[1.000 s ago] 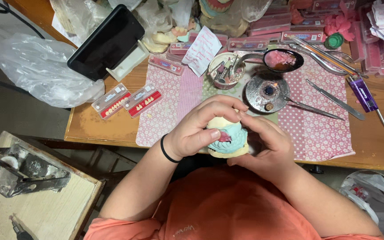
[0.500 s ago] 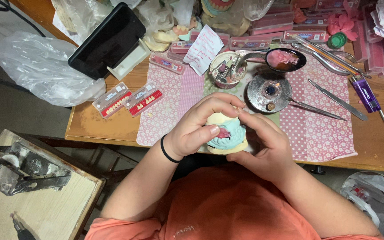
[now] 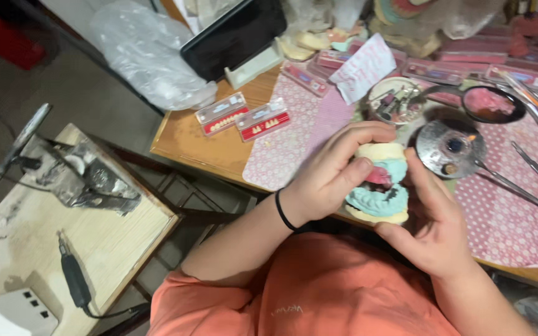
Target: The person uses a metal spatula to apply pink material to a dental mold held in a metal clamp. They repeatedly smooth and shape the material on the mold's surface, occasionally picking up and placing down small tools and materials from the cluttered workbench.
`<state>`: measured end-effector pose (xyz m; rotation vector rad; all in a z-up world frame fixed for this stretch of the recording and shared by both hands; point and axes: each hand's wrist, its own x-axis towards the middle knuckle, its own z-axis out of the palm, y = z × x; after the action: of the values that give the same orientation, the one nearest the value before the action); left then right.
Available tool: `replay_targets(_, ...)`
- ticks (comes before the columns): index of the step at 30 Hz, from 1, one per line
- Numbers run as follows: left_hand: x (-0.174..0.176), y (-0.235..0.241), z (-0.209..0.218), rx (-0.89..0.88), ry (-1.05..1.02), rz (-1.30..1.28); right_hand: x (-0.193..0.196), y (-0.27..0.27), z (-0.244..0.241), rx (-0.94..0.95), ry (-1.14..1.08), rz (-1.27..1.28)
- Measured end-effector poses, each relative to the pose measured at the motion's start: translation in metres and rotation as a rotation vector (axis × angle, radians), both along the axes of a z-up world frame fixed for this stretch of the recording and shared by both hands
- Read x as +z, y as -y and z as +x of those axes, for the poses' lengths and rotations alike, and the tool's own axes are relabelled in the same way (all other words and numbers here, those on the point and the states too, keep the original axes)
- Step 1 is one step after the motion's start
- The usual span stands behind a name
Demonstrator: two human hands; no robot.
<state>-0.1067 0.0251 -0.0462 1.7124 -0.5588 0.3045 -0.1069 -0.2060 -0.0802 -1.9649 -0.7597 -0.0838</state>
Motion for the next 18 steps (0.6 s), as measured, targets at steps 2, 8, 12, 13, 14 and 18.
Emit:
replay_targets(2,0.004,-0.003,-0.010,0.070,0.022,0.034,0.001,-0.004,-0.002,0.017,-0.044,0.032)
replay_targets(8,-0.007,-0.051,-0.027,0.551,0.187,0.461,-0.003,-0.001,-0.001,0.008,-0.089,0.047)
replay_targets(12,-0.031,-0.086,-0.043,0.934,0.116,0.811,-0.001,-0.001,0.000,-0.006,-0.058,-0.007)
replay_targets(13,-0.033,-0.087,-0.042,0.935,0.116,0.811,-0.002,0.000,0.000,-0.006,-0.058,-0.007)
replay_targets(14,-0.035,-0.088,-0.042,0.948,0.105,0.852,-0.003,0.000,-0.001,-0.008,-0.064,-0.005)
replay_targets(18,-0.039,-0.095,-0.034,0.940,0.066,0.890,-0.004,-0.001,-0.002,-0.003,-0.116,0.045)
